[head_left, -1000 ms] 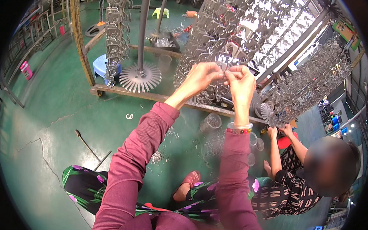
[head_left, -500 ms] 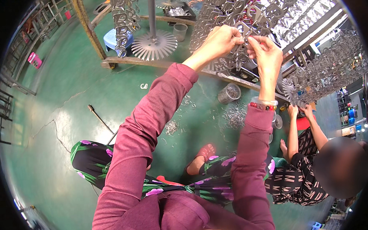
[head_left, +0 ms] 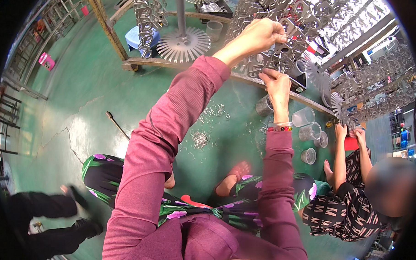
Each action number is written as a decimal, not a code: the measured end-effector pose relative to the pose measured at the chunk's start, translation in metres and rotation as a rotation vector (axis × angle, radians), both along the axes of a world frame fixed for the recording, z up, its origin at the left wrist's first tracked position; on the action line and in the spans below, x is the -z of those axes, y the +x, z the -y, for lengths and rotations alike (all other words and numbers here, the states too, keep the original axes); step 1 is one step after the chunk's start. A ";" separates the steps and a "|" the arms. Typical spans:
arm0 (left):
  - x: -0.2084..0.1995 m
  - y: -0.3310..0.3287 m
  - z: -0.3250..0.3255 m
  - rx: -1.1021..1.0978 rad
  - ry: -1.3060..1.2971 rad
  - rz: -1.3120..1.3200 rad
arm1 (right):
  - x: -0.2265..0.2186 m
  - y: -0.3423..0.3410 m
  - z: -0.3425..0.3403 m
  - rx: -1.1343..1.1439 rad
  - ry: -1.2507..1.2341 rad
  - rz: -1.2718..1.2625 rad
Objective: The person sits on the floor and repeatedly picks up small metal hooks and wire pieces, then attaches them to a large hanging metal rack. The person works continuously, handling the hooks one at a time and securing them to the rack structure.
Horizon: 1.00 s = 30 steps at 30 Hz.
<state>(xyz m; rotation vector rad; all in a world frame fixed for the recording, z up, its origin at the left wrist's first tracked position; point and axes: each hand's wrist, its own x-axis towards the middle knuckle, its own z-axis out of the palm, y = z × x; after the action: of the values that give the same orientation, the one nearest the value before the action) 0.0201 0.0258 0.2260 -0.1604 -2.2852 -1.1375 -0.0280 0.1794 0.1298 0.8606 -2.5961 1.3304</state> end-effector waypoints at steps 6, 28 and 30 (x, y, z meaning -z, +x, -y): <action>-0.001 -0.001 -0.001 -0.067 0.003 -0.009 | -0.009 0.016 0.003 0.028 0.050 -0.042; 0.153 0.206 0.166 -0.769 0.417 0.100 | 0.057 -0.024 0.051 0.151 -0.607 0.004; 0.184 0.230 0.178 -0.905 0.331 0.208 | 0.060 -0.027 0.041 0.150 -0.556 -0.085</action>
<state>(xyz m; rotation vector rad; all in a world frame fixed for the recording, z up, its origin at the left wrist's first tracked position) 0.2496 -0.1521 0.0418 1.0475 -1.9075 -1.0094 -0.0549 0.1386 0.0698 0.5952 -2.0081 1.7856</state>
